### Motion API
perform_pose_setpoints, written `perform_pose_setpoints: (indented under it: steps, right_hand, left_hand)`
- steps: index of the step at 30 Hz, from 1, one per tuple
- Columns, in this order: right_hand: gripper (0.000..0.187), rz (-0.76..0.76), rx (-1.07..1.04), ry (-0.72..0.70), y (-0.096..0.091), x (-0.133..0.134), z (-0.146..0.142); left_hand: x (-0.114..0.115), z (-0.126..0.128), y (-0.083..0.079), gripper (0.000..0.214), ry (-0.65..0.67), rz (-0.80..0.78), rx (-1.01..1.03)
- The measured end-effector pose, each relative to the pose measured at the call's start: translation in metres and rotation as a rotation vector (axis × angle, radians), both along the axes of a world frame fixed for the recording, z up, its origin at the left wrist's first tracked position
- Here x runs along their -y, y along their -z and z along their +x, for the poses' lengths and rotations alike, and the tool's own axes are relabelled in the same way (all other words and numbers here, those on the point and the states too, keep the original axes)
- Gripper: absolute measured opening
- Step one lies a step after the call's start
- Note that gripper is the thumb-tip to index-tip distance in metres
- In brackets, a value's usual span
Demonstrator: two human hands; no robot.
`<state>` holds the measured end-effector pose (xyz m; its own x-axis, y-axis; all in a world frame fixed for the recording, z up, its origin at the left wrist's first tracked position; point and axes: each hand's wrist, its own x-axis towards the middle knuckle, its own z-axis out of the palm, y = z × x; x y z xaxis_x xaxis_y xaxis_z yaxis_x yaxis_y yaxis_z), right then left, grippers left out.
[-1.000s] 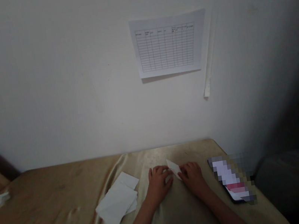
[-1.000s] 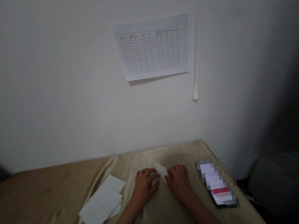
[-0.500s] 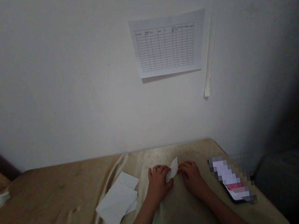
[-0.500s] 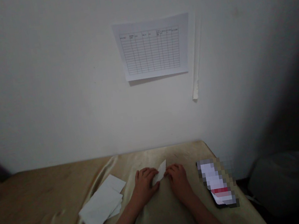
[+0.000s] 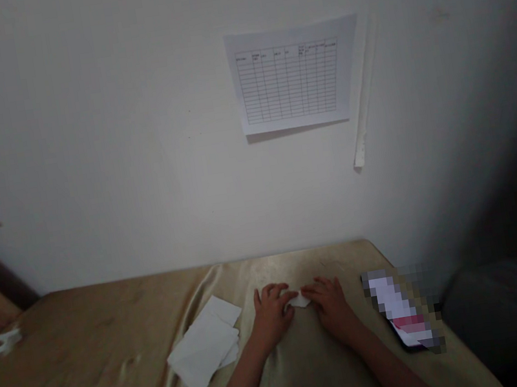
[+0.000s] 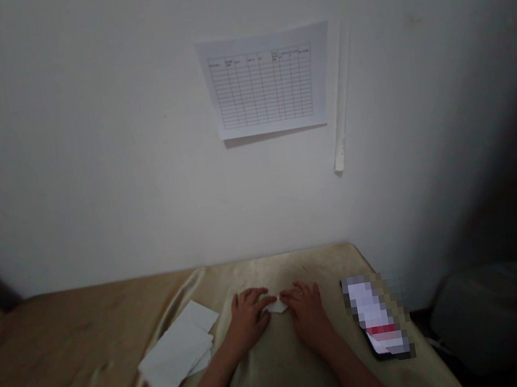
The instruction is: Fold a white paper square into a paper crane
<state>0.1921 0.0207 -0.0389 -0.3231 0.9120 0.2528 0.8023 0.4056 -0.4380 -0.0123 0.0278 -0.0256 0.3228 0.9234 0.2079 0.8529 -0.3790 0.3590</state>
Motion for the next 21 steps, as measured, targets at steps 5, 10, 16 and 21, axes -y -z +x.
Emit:
perform_pose_setpoints:
  steps: [5,10,16,21]
  right_hand:
    - [0.053,0.003,0.015,0.01,-0.0007,-0.0009,-0.0012]
    - [0.05,0.037,0.014,0.015,-0.0026,0.0003,-0.0029]
    - [0.043,-0.001,-0.036,0.003,-0.0045,-0.0006,-0.0029]
    - [0.029,0.008,-0.109,-0.029,-0.0077,-0.002,-0.0031]
  left_hand:
    - [-0.0031,-0.0009,0.0017,0.038,0.04,0.013,0.016]
    - [-0.006,0.0001,0.0026,0.031,0.041,0.001,0.033]
    - [-0.0054,0.0022,-0.0013,0.023,0.013,-0.018,0.026]
    - [-0.0045,0.0024,-0.004,0.02,-0.006,-0.013,0.027]
